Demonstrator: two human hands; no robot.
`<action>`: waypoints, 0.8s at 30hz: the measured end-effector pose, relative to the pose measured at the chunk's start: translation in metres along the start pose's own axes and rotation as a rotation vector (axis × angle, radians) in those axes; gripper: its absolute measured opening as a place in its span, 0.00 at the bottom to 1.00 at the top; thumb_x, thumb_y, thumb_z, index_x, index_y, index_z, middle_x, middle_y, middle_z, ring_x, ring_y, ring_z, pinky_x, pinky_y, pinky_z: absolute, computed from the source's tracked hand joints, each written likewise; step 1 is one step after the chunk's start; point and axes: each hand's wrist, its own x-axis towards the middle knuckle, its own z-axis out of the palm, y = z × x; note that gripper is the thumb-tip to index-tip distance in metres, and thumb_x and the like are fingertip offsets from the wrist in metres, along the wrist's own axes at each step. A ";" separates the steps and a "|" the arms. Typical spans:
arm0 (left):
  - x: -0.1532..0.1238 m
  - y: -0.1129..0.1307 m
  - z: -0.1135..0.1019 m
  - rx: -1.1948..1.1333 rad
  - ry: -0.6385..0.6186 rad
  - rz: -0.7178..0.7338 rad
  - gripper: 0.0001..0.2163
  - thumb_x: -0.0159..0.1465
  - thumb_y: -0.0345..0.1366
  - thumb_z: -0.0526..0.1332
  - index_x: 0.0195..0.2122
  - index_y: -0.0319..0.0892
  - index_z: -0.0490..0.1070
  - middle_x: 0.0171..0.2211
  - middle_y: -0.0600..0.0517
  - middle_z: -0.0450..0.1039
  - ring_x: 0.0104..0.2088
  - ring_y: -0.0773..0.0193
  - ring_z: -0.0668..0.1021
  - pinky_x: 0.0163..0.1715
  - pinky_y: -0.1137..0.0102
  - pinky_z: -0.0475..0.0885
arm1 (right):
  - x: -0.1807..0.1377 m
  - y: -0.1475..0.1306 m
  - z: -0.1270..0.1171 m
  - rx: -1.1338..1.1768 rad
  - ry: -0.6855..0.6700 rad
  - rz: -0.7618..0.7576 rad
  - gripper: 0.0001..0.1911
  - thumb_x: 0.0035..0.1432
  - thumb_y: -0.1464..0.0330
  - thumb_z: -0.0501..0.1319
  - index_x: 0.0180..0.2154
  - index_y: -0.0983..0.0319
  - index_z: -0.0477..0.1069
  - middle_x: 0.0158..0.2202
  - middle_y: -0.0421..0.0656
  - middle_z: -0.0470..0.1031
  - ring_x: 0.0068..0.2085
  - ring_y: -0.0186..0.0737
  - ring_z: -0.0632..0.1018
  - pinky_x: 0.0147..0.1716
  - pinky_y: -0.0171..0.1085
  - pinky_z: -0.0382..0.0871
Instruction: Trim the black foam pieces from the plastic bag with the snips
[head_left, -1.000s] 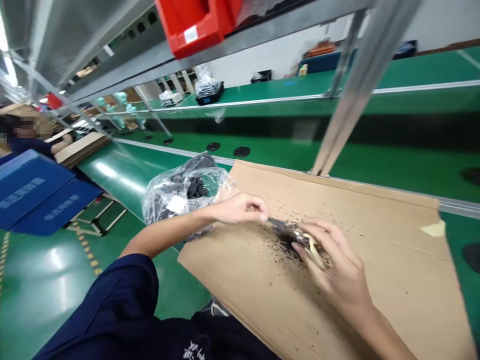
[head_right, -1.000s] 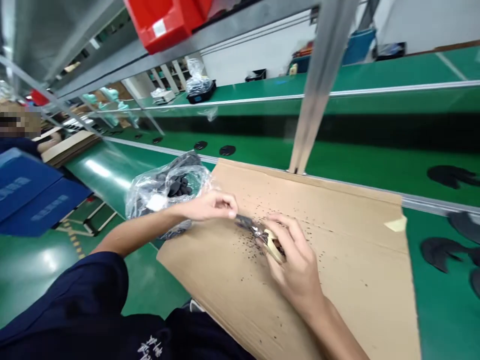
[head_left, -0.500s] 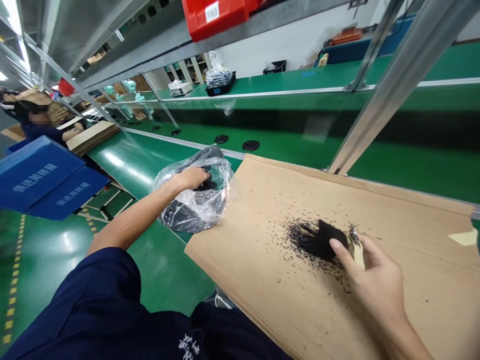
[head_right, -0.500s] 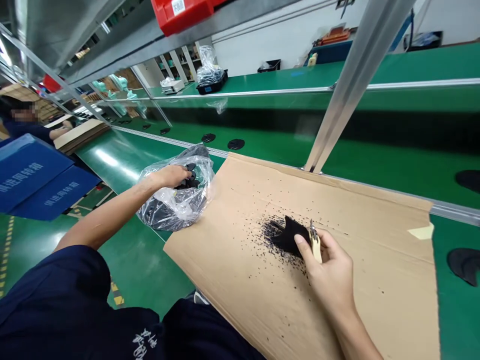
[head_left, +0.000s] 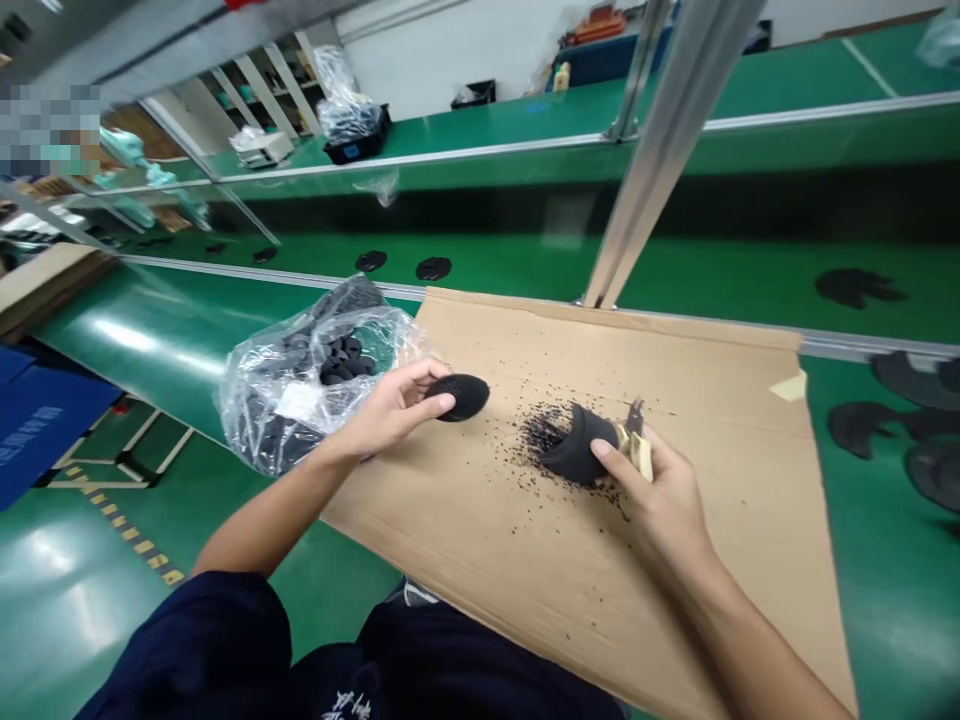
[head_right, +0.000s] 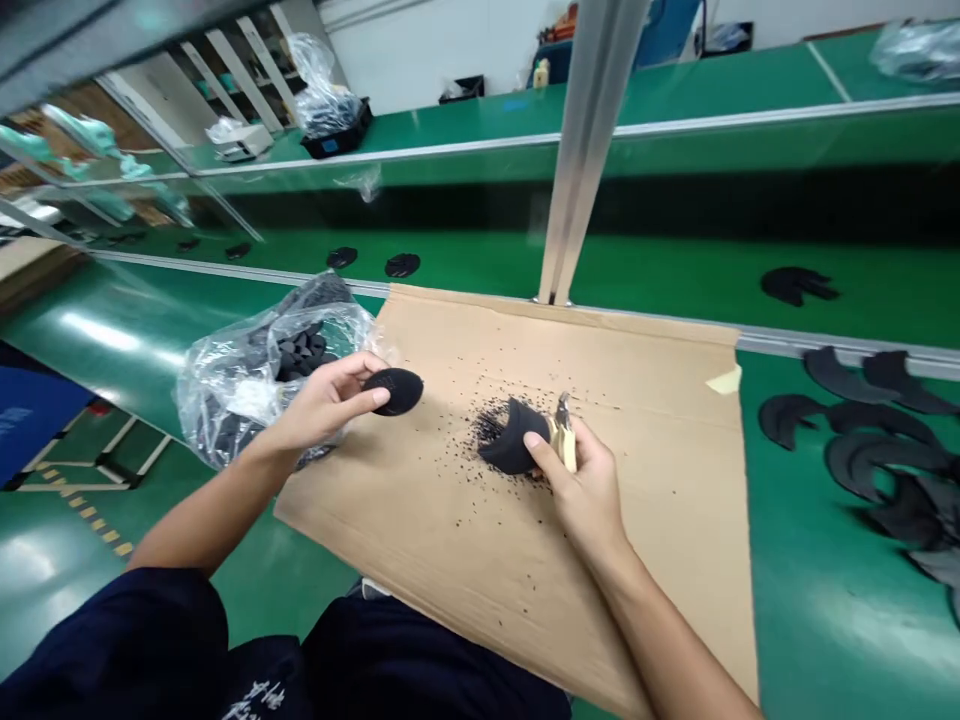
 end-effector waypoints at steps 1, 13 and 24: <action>0.000 -0.003 0.019 -0.083 -0.015 -0.016 0.15 0.62 0.50 0.67 0.39 0.43 0.70 0.34 0.50 0.76 0.34 0.65 0.79 0.35 0.71 0.75 | -0.001 0.001 0.001 0.027 -0.004 0.009 0.18 0.51 0.54 0.70 0.31 0.59 0.69 0.25 0.36 0.64 0.26 0.33 0.66 0.24 0.35 0.65; 0.000 -0.028 0.107 -0.356 -0.014 -0.124 0.15 0.62 0.47 0.68 0.38 0.43 0.66 0.32 0.52 0.74 0.32 0.68 0.77 0.30 0.74 0.73 | -0.010 0.000 0.006 0.056 -0.051 0.028 0.16 0.54 0.56 0.69 0.37 0.59 0.72 0.34 0.40 0.74 0.35 0.39 0.73 0.36 0.38 0.70; -0.005 -0.025 0.108 -0.295 0.070 -0.088 0.14 0.62 0.44 0.67 0.34 0.45 0.62 0.28 0.56 0.68 0.28 0.69 0.71 0.27 0.72 0.69 | -0.011 0.006 0.009 -0.048 -0.034 0.004 0.17 0.55 0.55 0.67 0.30 0.58 0.64 0.27 0.36 0.63 0.30 0.34 0.64 0.29 0.34 0.62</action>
